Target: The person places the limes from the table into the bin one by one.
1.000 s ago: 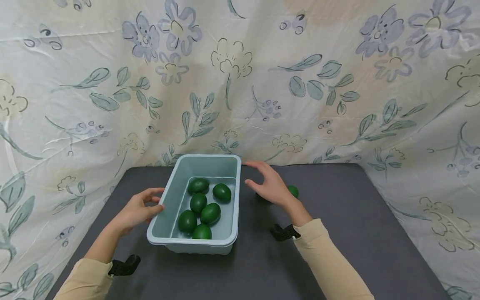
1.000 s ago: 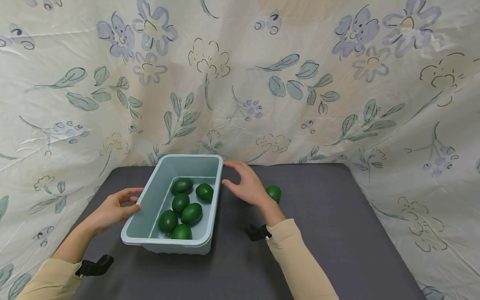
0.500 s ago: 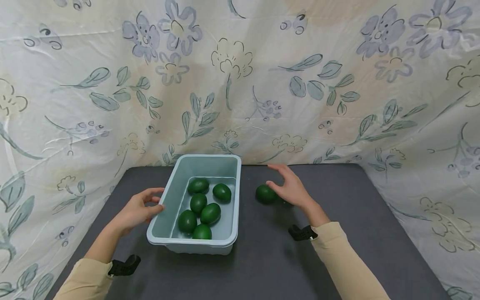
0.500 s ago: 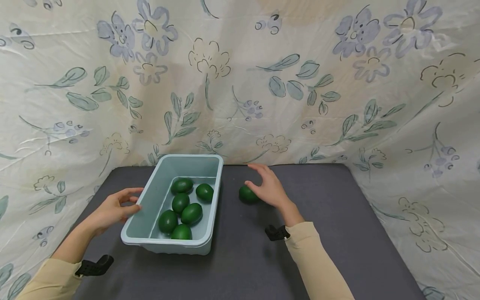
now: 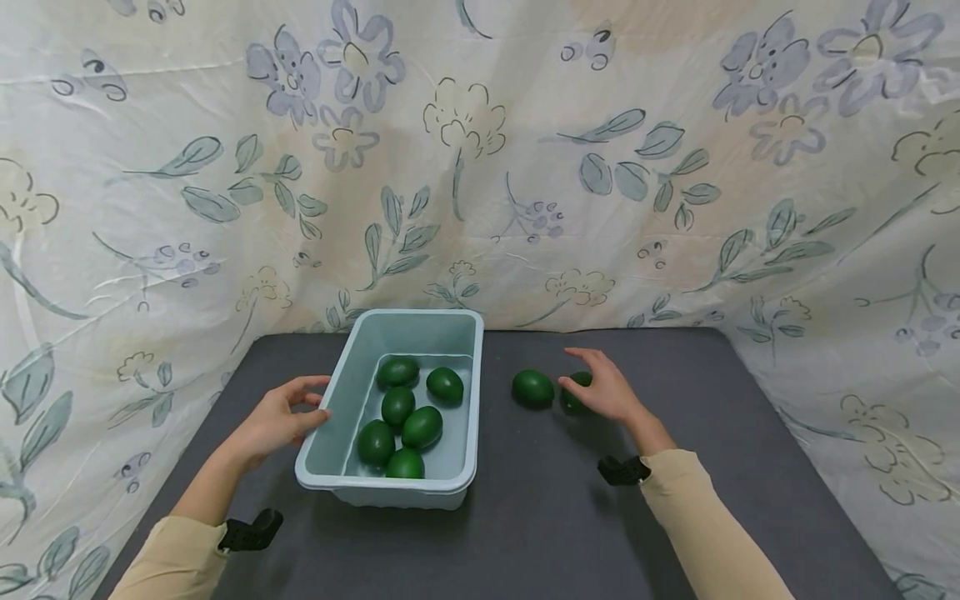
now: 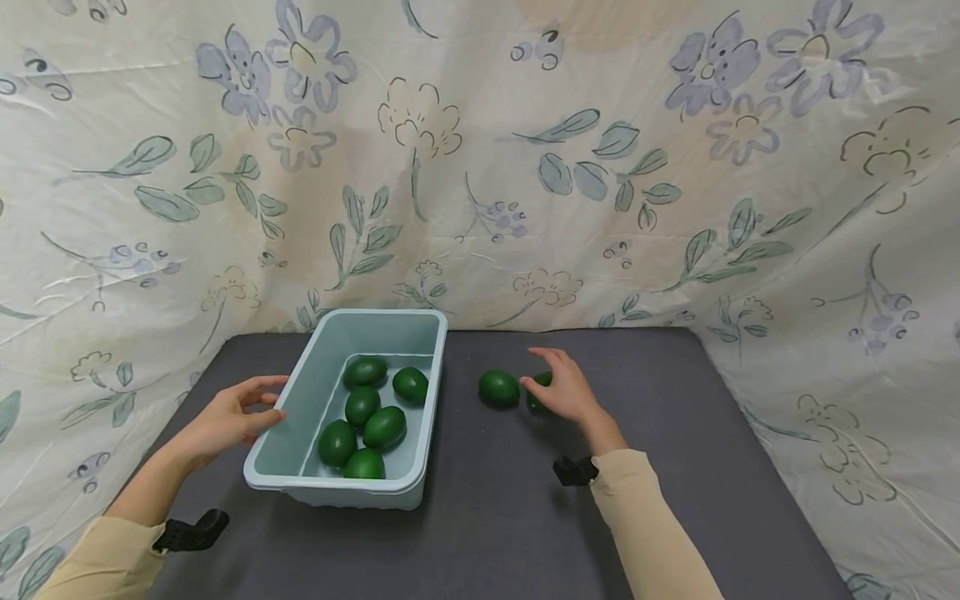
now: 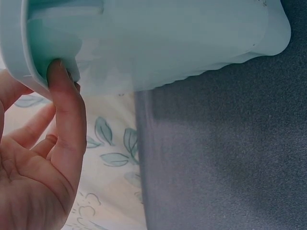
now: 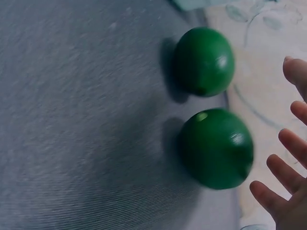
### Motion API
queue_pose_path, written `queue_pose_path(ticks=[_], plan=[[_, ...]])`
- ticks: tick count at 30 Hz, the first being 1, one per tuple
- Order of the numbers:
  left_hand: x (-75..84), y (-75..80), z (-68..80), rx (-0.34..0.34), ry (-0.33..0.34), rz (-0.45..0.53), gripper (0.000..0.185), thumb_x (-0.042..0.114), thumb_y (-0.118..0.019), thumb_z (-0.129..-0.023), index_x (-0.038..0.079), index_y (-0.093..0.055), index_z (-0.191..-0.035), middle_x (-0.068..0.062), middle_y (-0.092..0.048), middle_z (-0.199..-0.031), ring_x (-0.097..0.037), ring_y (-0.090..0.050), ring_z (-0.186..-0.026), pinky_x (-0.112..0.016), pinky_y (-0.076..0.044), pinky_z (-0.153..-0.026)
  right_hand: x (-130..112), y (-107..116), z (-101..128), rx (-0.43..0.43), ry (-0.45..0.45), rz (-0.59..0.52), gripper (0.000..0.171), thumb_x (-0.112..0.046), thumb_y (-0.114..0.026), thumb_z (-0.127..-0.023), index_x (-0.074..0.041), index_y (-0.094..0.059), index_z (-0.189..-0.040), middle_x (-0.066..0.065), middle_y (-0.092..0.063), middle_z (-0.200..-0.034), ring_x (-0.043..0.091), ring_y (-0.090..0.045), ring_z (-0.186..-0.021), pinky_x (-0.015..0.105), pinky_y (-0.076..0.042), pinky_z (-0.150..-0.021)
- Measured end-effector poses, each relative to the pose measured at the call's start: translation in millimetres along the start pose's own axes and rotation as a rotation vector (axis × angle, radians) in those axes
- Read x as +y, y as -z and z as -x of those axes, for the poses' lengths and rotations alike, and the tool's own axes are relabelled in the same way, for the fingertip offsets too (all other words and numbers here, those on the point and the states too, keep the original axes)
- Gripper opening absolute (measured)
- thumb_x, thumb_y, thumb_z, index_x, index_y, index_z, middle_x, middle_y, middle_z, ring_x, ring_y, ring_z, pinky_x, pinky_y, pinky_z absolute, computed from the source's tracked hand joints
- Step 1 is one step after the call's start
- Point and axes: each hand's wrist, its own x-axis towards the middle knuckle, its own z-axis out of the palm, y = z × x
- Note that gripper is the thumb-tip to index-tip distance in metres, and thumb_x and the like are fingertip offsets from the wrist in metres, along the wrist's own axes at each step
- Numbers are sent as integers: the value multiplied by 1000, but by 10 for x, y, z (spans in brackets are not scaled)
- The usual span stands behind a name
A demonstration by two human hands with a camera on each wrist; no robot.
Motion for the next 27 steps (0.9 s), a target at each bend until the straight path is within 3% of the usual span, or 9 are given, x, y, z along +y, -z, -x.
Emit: queue_pose_path(ticks=[14,19,27], plan=[[-22,-2,-9,4,11,-18,62,14,-62,-87,7,-32,-141,-23,-47,-117,-22,-60,-80,-36,-52,-61,298,-196,135,5,-128,14,64,-34,-63,-86,-3,-40,-137,27,-39,-132,42,-44,-116,55,-38,-89],[-22,-7,-7,5,7,-19,61,14,-62,-87,7,-32,-141,-23,-47,-117,-22,-60,-81,-36,-53,-62,341,-222,161,-15,-175,15,67,-38,-62,-86,-4,-37,-139,28,-41,-129,40,-50,-106,51,-44,-81],[-17,-7,0,8,7,-18,62,15,-62,-87,7,-32,-141,-23,-47,-118,-21,-60,-82,-37,-53,-63,342,-240,163,-26,-199,9,69,-38,-62,-86,-7,-34,-140,26,-44,-127,38,-52,-103,50,-45,-78]])
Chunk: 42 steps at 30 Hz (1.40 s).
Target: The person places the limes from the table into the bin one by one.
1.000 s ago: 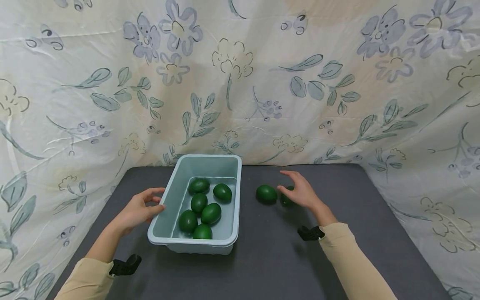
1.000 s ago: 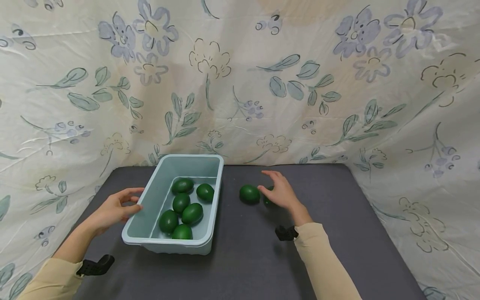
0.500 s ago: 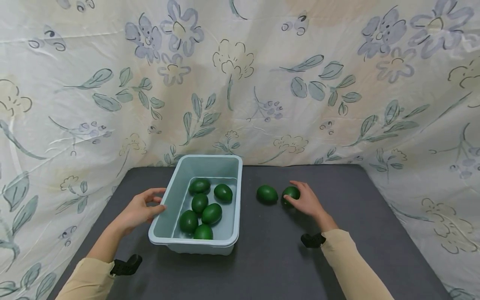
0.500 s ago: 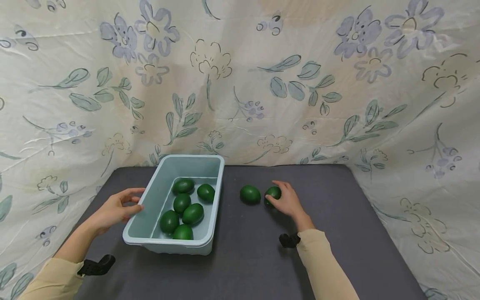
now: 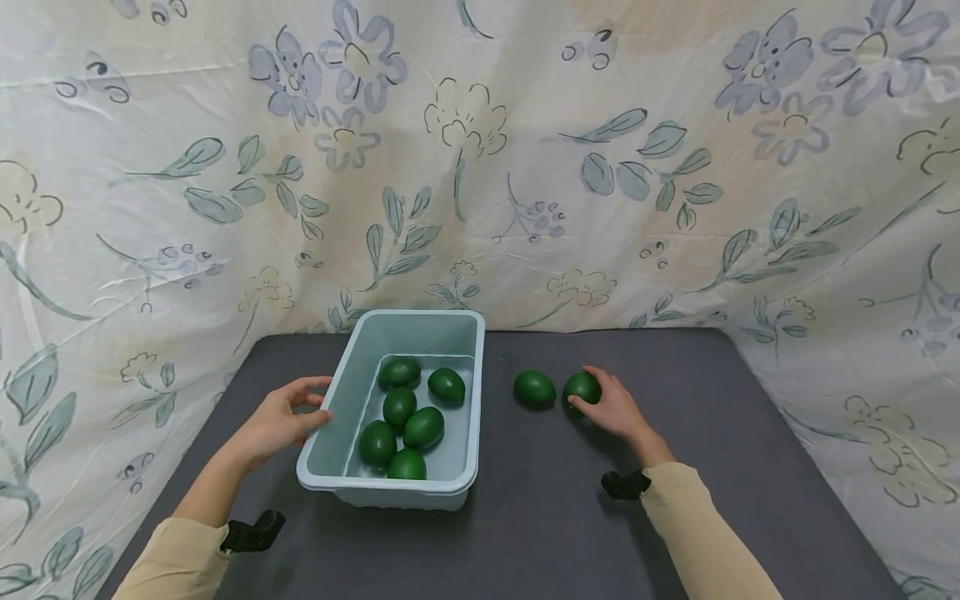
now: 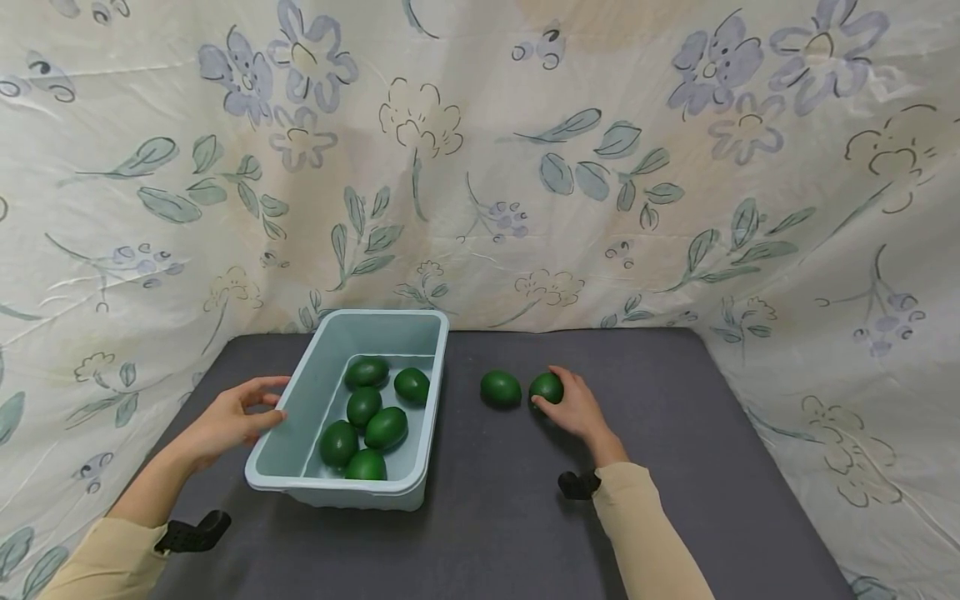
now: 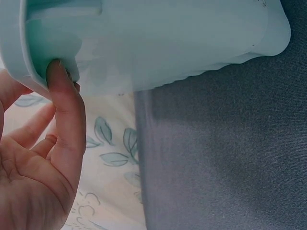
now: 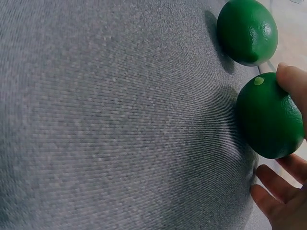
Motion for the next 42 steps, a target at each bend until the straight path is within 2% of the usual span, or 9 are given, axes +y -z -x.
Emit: queue_pose_path(ticks=[14,24,30,42], plan=[[11,-5,8,-2,2,6,61,13,-61,-88,7,-31,-141,-23,-46,-118,-22,-60,-82,-37,-53,-63,-39,-27,-2,25,23,-28,67,-28,-67,-83,-3,-38,-137,27,-45,-125,39,-51,-102,50,-45,-77],[13,-16,7,-4,9,25,62,14,-61,-88,7,-30,-141,-23,-47,-117,-22,-62,-83,-41,-53,-65,-21,-41,27,30,18,-91,67,-27,-68,-82,-5,-38,-138,26,-42,-129,40,-50,-104,50,-46,-77],[9,-13,5,-3,9,24,62,15,-61,-88,8,-31,-142,-23,-47,-118,-21,-61,-84,-39,-53,-64,-15,-19,1,53,21,-101,69,-27,-70,-81,-6,-38,-138,24,-41,-130,39,-49,-107,50,-45,-79],[14,-8,12,-8,2,21,62,15,-61,-88,8,-30,-142,-23,-47,-118,-22,-61,-84,-38,-53,-63,-212,124,-59,80,92,-123,69,-25,-71,-80,-6,-38,-138,23,-40,-129,37,-49,-106,49,-46,-79]])
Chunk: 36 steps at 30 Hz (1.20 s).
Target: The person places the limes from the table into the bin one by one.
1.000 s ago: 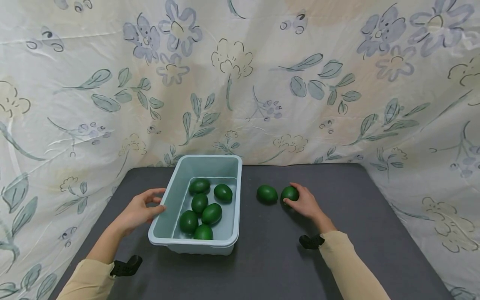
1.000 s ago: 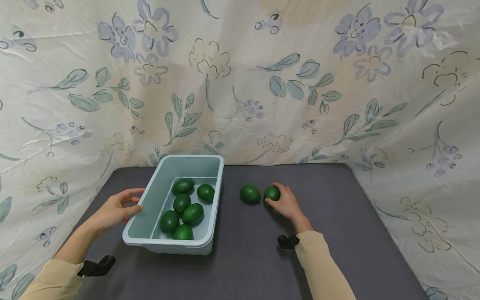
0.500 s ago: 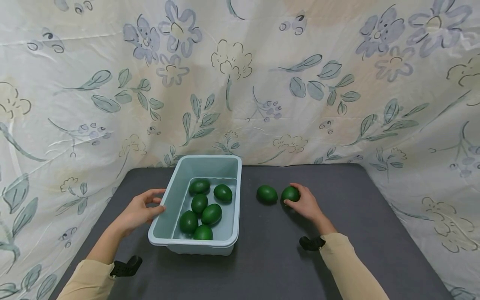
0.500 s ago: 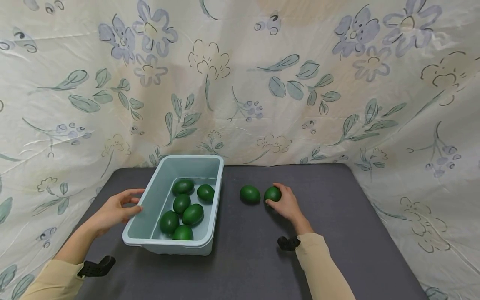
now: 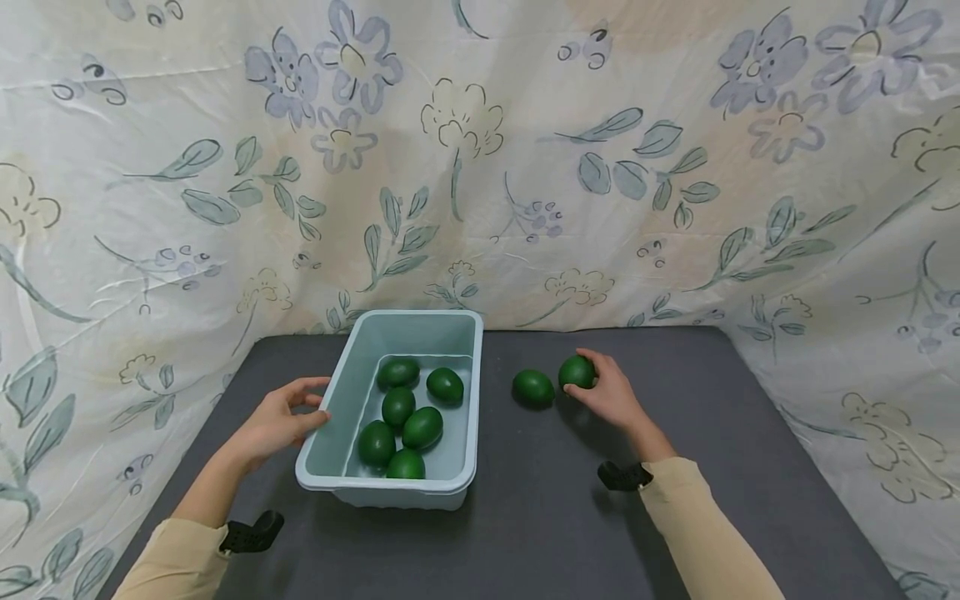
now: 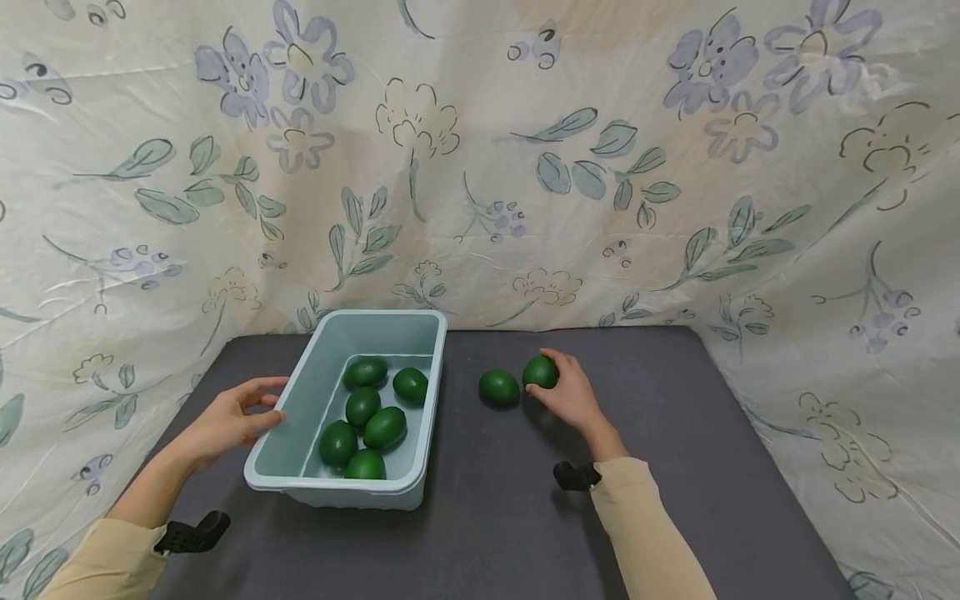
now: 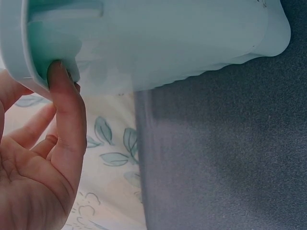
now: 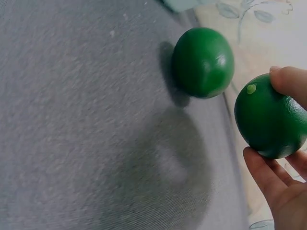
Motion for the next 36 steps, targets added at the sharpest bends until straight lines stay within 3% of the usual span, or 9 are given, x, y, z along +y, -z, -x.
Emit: queue_pose_path(ticks=[24,36], plan=[[12,-2,-17,-3,4,10,62,12,-60,-88,6,-29,-142,-23,-48,-116,-22,-61,-82,-38,-53,-63,-530,81,-142,34,99,-20,68,-24,-72,-79,-10,-40,-137,18,-42,-129,33,-51,-108,46,-47,-80],[8,-3,-11,-1,0,10,62,11,-60,-88,5,-29,-142,-24,-48,-116,-22,-62,-82,-38,-53,-62,-913,95,-199,-16,153,-96,67,-21,-71,-80,-11,-38,-138,15,-41,-131,30,-51,-108,40,-52,-76]])
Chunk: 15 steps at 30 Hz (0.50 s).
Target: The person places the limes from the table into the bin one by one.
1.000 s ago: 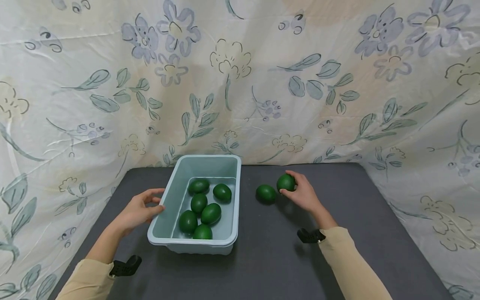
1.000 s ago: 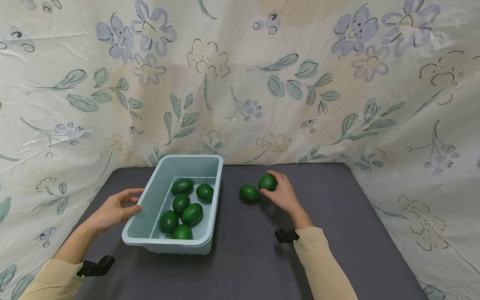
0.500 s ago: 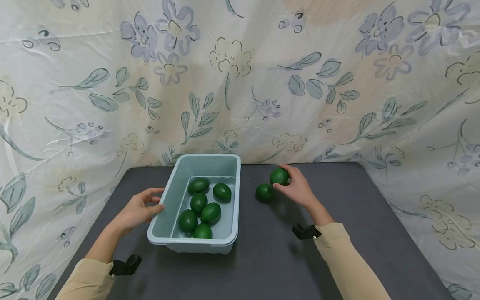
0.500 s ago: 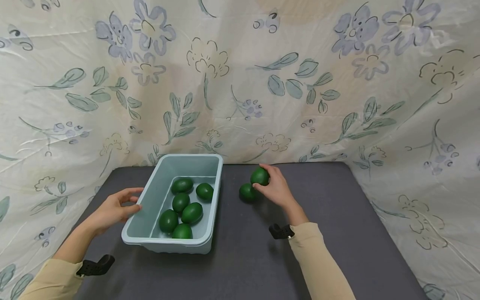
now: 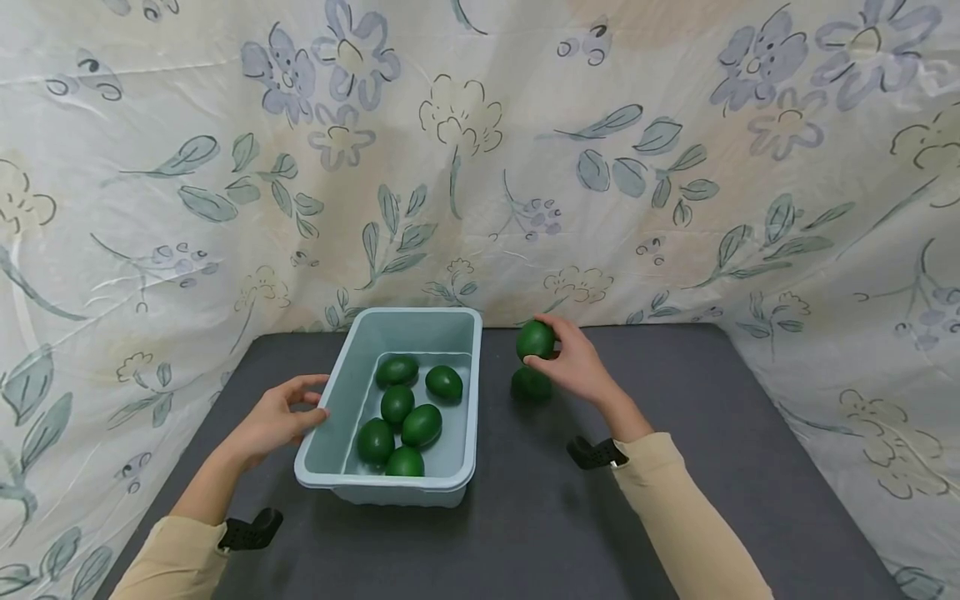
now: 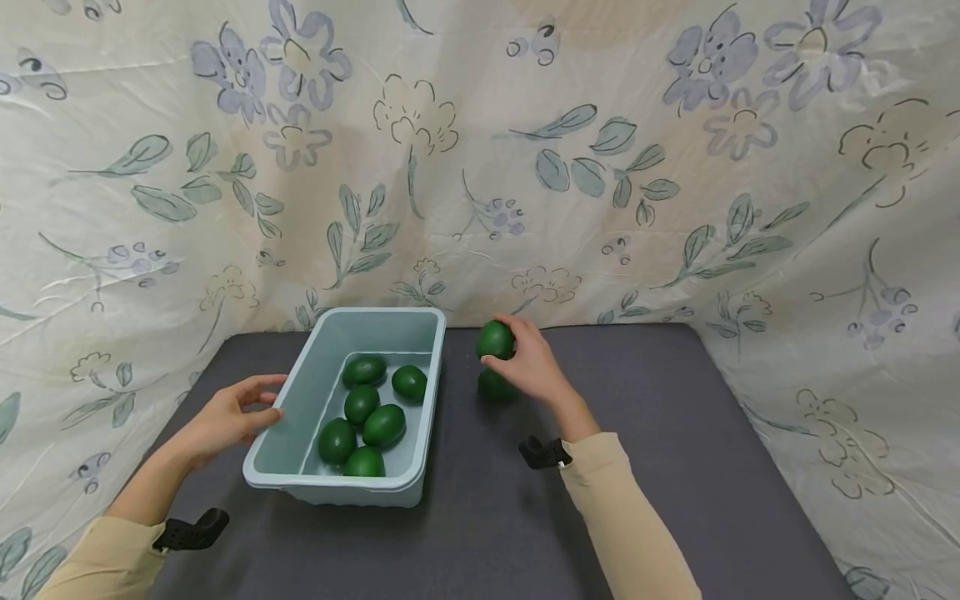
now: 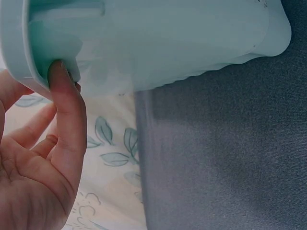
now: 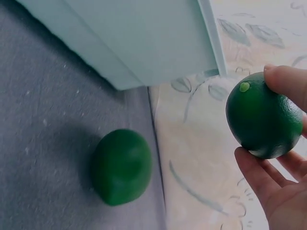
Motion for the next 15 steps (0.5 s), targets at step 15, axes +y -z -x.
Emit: queue_pose_path(ticks=[15], plan=[[1,4,1,0,-1,-9,62,12,-60,-88,6,-30,-142,-23,-49,-115,-22,-61,-80,-37,-53,-61,-357,-134,-157,-42,72,-26,66,-20,-72,-79,-8,-41,-136,13,-43,-129,26,-52,-106,36,-52,-78]])
